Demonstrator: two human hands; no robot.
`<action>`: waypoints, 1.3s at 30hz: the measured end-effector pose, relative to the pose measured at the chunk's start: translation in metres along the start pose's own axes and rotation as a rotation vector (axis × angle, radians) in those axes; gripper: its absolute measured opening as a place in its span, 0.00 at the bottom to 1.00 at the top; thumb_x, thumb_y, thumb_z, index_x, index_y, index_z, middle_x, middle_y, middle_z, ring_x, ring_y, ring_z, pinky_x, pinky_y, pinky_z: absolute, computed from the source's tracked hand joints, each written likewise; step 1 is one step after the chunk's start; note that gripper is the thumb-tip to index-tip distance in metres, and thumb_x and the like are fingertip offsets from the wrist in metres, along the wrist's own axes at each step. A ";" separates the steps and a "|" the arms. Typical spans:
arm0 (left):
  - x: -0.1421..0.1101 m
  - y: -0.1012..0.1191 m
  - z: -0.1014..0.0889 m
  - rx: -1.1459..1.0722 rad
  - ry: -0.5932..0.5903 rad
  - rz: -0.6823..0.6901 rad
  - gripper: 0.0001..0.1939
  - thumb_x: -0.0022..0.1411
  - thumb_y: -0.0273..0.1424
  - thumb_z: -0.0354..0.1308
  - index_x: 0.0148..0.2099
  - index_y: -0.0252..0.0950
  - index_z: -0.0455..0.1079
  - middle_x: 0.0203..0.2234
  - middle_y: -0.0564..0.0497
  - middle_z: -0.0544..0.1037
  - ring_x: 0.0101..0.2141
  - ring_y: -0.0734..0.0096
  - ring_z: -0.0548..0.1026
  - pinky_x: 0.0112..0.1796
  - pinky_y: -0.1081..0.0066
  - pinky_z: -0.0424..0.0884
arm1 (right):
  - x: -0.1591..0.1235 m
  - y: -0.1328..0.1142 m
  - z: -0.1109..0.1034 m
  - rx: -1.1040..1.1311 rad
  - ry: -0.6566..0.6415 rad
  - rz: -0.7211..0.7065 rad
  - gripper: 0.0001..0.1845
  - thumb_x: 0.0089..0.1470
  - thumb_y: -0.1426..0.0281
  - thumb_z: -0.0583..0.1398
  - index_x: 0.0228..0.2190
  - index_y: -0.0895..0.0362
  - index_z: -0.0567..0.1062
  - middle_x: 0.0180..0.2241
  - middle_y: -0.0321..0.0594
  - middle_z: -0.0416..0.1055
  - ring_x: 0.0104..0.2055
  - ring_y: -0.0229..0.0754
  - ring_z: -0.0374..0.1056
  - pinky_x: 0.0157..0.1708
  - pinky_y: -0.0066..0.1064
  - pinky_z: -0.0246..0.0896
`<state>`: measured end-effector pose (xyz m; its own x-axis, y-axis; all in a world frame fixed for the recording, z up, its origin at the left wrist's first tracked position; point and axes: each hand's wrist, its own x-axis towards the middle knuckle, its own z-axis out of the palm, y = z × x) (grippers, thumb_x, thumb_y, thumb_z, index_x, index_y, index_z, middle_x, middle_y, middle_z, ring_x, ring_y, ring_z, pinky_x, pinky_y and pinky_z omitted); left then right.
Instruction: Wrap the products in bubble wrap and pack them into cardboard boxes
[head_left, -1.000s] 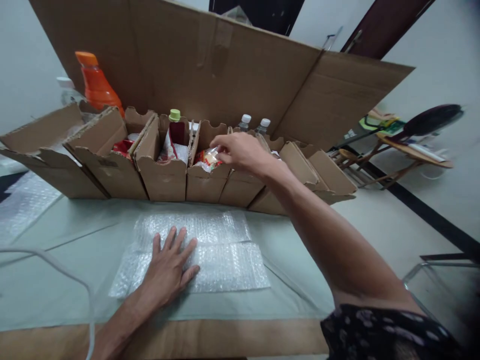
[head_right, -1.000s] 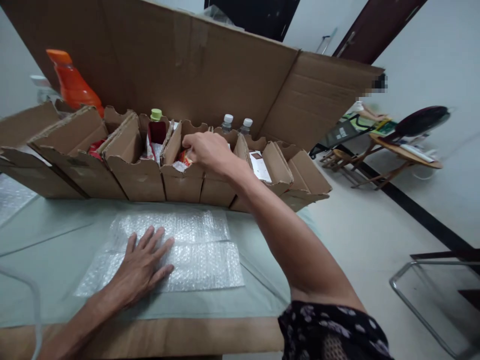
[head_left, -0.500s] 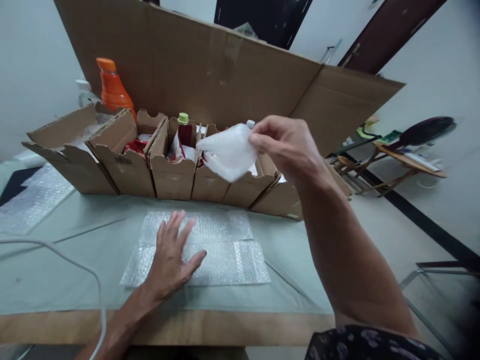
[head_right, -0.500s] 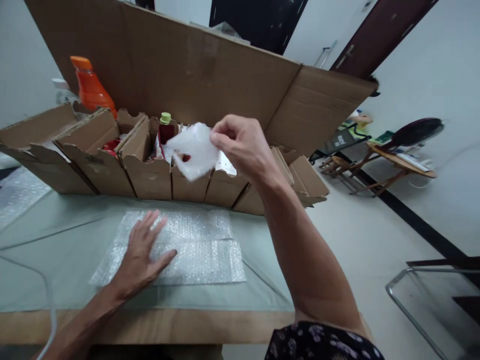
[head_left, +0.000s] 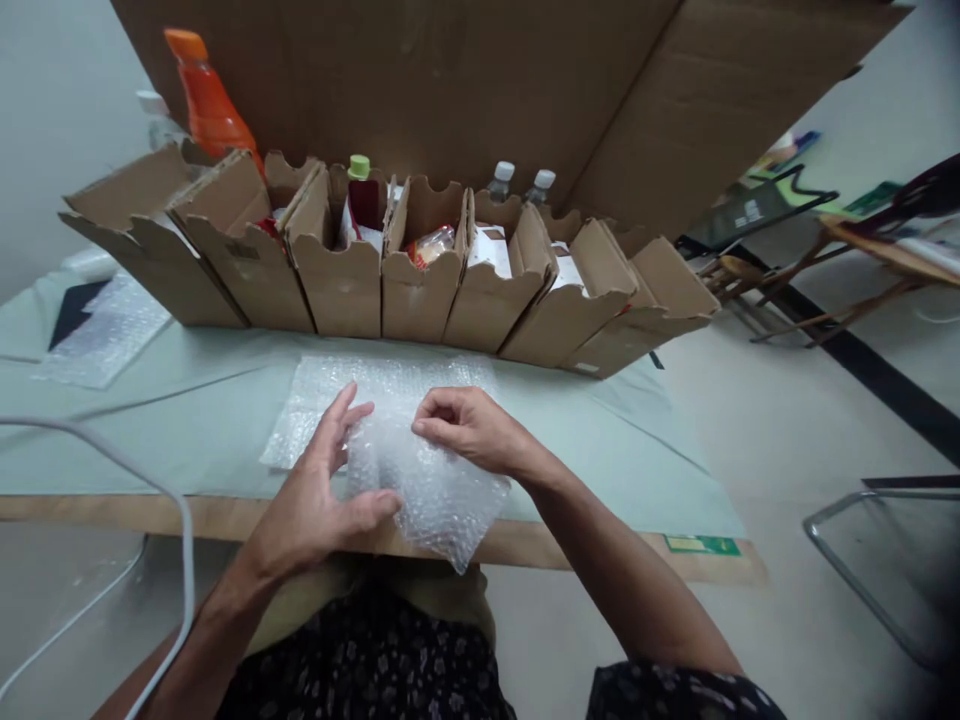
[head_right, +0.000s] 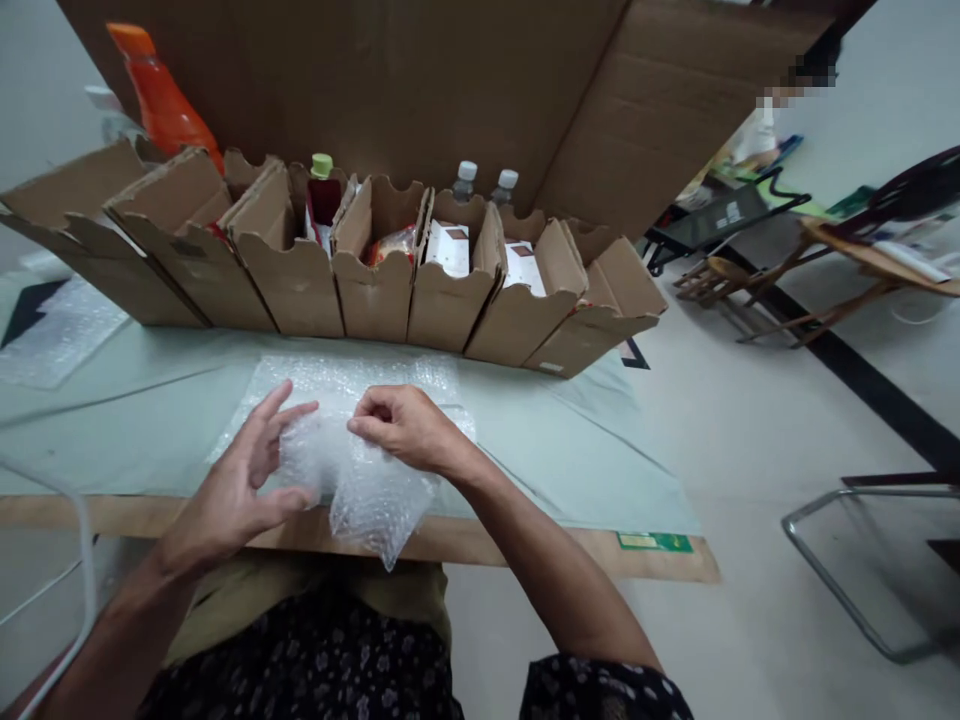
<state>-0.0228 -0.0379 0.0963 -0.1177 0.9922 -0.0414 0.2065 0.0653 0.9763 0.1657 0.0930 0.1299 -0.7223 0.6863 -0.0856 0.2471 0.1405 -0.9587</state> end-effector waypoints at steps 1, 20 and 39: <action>0.000 -0.002 0.004 0.038 0.023 -0.061 0.58 0.52 0.49 0.71 0.76 0.42 0.44 0.62 0.36 0.69 0.57 0.46 0.73 0.55 0.51 0.70 | 0.002 0.003 0.002 0.018 -0.020 0.005 0.13 0.54 0.62 0.65 0.25 0.57 0.74 0.20 0.30 0.65 0.23 0.32 0.57 0.22 0.24 0.49; 0.011 -0.014 -0.027 -0.622 0.135 -0.572 0.41 0.46 0.36 0.73 0.63 0.38 0.70 0.25 0.56 0.76 0.23 0.74 0.71 0.24 0.77 0.65 | -0.066 0.055 0.031 0.706 0.528 0.254 0.43 0.48 0.57 0.71 0.63 0.47 0.66 0.26 0.30 0.72 0.24 0.37 0.65 0.26 0.28 0.63; -0.001 -0.030 -0.025 -0.410 -0.011 -0.307 0.17 0.54 0.38 0.73 0.46 0.41 0.81 0.39 0.51 0.83 0.39 0.68 0.78 0.42 0.71 0.72 | -0.087 0.077 0.037 0.815 0.492 0.301 0.34 0.55 0.48 0.64 0.58 0.49 0.72 0.48 0.43 0.78 0.44 0.50 0.76 0.40 0.40 0.74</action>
<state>-0.0531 -0.0439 0.0723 -0.1029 0.9350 -0.3394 -0.2341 0.3088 0.9219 0.2237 0.0173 0.0530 -0.3094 0.8577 -0.4106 -0.2760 -0.4942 -0.8244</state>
